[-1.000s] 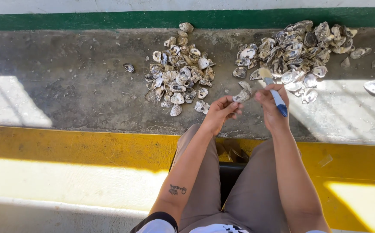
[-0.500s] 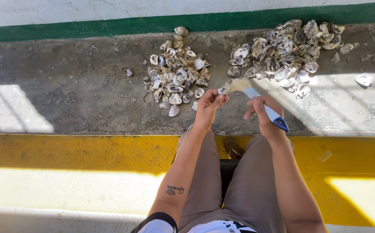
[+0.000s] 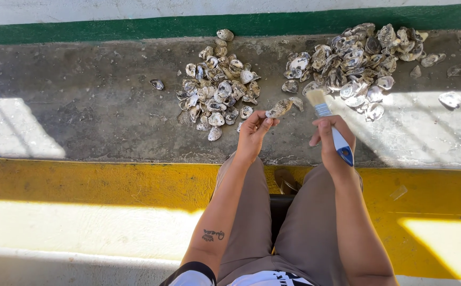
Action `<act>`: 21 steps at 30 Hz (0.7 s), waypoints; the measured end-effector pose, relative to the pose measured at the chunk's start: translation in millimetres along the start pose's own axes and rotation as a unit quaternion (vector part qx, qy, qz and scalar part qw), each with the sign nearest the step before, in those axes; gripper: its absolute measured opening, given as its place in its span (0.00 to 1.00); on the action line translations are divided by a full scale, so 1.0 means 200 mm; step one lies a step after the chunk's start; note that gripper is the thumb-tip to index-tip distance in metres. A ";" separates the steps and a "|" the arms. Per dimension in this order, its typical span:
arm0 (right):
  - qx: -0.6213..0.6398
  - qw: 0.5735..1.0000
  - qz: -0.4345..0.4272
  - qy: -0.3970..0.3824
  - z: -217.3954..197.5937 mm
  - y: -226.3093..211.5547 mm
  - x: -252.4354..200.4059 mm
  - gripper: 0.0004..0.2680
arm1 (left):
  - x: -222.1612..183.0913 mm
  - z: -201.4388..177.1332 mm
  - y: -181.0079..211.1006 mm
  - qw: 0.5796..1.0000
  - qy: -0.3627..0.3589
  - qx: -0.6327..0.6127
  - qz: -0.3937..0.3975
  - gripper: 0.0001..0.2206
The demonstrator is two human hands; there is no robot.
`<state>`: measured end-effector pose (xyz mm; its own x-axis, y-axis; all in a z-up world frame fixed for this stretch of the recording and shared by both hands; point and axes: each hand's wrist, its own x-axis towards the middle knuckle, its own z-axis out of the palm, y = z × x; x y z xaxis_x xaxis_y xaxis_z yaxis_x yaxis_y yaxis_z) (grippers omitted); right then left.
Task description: Cleaning oyster shells with a brush.
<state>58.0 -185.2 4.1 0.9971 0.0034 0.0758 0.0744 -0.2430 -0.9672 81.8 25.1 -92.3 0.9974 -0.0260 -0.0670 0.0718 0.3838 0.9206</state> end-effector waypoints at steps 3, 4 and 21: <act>0.059 0.995 -0.030 -0.071 0.01 0.00 -0.08 0.17 | 0.00 0.01 -0.02 1.000 0.006 0.009 0.001 0.06; 0.059 0.995 -0.029 -0.071 0.02 0.00 -0.07 0.17 | 0.00 0.02 -0.01 1.000 0.006 0.009 0.000 0.06; 0.230 0.972 -0.018 0.035 0.05 0.21 -0.03 0.09 | -0.12 0.09 0.14 0.971 -0.139 -0.141 -0.135 0.08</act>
<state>56.1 -185.5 -38.4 0.9915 -0.0658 0.1123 0.1240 0.2154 -0.9686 60.5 19.2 -57.0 0.9070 -0.3939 -0.1488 0.3664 0.5643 0.7398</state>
